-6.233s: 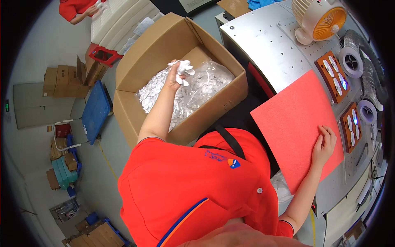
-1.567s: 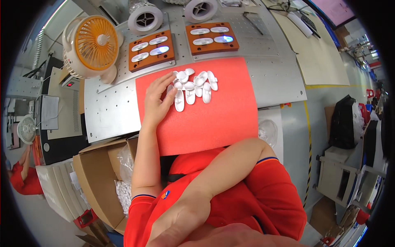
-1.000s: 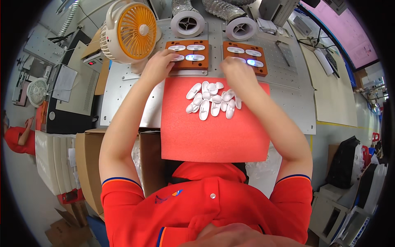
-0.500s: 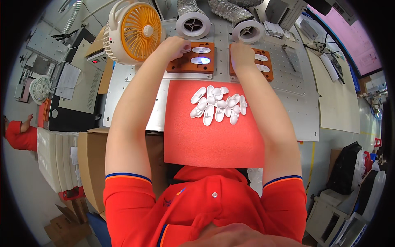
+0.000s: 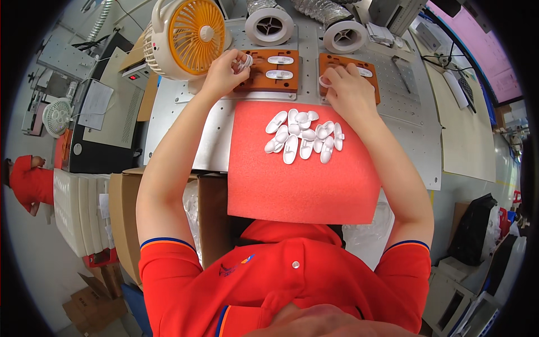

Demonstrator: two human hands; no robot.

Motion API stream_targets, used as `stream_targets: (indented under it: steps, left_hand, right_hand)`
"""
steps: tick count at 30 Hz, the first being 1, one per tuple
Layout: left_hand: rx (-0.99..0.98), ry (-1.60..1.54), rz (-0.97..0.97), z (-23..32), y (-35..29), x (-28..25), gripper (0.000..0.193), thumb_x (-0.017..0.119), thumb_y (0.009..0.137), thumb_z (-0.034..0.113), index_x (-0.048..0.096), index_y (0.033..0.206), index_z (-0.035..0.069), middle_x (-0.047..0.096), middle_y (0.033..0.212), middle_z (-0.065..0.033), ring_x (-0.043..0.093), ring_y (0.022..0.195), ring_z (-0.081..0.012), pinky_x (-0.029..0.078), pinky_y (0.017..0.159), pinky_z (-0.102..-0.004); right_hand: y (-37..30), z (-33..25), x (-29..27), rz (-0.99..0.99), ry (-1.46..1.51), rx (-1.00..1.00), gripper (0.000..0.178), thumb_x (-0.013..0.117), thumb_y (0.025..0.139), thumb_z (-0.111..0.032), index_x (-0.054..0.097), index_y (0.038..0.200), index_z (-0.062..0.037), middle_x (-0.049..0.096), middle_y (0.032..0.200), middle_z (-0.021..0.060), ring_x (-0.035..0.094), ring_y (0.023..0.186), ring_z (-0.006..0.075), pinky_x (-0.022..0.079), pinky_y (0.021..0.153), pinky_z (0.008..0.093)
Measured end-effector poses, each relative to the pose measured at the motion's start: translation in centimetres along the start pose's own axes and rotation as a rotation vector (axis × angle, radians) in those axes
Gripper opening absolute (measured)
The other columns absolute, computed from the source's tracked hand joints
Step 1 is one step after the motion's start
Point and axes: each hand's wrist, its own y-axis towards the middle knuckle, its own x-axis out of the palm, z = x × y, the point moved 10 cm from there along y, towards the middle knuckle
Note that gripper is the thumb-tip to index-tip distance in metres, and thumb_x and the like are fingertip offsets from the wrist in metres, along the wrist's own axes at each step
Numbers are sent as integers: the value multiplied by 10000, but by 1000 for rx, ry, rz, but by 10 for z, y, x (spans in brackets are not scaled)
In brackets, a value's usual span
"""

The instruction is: Assembling and inspecting small white plastic components on an electronics production floor.

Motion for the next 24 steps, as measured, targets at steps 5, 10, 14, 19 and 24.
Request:
stream_targets:
  steps: [5,10,14,19,24]
  left_hand:
    - [35,-13,-65,13,3,10,250,710,767,124,601,973,34,631,887,-86,624,732,-160,502,686,-299]
    - [169,81,-253,64,14,34,230,680,728,119,605,936,58,625,945,-95,631,827,-251,500,741,-361]
    - [189,355,-407,77,23,72,237,659,726,98,596,953,72,629,1009,-102,629,905,-298,499,765,-395]
    - [161,388,-665,77,40,88,323,668,700,106,561,1005,100,641,971,-115,622,934,-323,495,747,-422]
    - [233,390,-509,72,71,91,316,671,690,93,549,980,71,643,923,-145,623,897,-359,495,716,-442]
  right_hand:
    - [-15,22,-5,-29,-6,-103,227,655,707,-81,582,922,-98,631,923,20,566,945,249,504,787,398]
    - [4,87,-5,-151,64,127,221,652,742,-76,593,953,-102,635,958,62,570,1013,283,500,805,390]
    - [1,112,37,-501,76,170,255,633,745,-41,597,992,-88,632,1080,97,552,1101,296,488,850,419]
    - [4,104,46,-614,80,18,295,617,689,28,571,964,-69,603,1046,116,548,1066,340,475,861,410]
    - [25,131,43,-342,96,-29,296,651,666,16,532,923,-67,601,1002,120,550,1024,339,473,837,415]
